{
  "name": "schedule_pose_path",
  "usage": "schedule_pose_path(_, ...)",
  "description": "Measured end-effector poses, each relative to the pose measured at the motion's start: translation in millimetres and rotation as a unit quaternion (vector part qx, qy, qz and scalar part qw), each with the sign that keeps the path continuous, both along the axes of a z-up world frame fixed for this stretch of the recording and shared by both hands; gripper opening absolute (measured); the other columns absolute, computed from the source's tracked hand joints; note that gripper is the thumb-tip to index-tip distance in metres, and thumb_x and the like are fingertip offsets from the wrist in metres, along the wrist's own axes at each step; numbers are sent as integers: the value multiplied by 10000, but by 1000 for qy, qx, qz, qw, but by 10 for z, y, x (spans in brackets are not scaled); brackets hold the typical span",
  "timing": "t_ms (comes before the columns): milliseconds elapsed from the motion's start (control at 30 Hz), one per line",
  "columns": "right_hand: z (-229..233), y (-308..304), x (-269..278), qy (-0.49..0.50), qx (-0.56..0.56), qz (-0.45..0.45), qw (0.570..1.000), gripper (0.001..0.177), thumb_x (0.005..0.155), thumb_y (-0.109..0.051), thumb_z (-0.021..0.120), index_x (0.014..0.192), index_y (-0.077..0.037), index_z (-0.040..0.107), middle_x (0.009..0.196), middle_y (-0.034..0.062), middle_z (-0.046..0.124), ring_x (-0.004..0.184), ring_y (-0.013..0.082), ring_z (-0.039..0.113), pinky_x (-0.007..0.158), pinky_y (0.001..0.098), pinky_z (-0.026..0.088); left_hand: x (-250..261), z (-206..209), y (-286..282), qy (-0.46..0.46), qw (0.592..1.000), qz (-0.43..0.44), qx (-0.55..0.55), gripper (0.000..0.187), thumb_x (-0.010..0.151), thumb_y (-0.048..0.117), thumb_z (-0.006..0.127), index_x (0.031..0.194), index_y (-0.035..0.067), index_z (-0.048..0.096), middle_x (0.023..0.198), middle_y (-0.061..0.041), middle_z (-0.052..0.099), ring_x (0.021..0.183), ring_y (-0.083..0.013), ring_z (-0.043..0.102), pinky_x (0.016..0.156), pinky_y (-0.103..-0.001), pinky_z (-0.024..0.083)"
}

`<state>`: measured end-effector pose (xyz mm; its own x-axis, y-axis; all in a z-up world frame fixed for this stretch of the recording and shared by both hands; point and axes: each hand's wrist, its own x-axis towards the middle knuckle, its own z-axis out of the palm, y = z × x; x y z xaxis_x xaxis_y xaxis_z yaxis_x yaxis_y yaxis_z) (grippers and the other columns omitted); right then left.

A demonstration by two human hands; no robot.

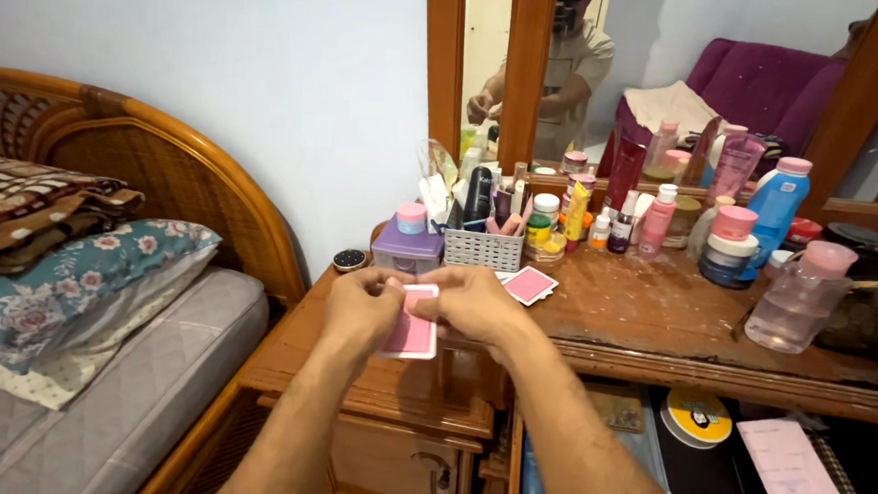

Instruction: The person repeatedly picks up small pink-backed cards from a wooden dresser, flips them, and places them into an open drawer. The person continues this cycle of picking, flipping, and placing cards into the drawer for the duration of the clip.

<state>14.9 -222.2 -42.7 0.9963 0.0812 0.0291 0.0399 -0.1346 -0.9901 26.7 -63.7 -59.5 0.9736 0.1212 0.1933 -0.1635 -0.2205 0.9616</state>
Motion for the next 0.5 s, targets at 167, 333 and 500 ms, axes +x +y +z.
schedule_pose_path(167,41,-74,47,17,38,-24,999,227,820,-26,770,1036,40,750,876,83,763,699,115,690,585,230,567,12,35,-92,33,999,17,-40,247,887,169,744,1060,1,694,937,-125,752,809,-191,725,700,-323,585)
schedule_pose_path(333,69,-135,20,52,9,7,999,223,819,-12,771,1037,-1,727,887,94,758,704,124,702,581,241,572,27,18,-73,1,1000,-26,14,263,846,152,660,1043,17,770,959,-120,765,788,-183,725,680,-302,582)
schedule_pose_path(500,-14,-144,81,2,4,-15,1000,198,837,-59,757,1028,-12,780,849,120,750,625,145,627,494,272,478,61,46,-81,20,1000,0,0,200,890,93,681,1079,55,630,972,-118,732,797,-173,705,681,-317,576)
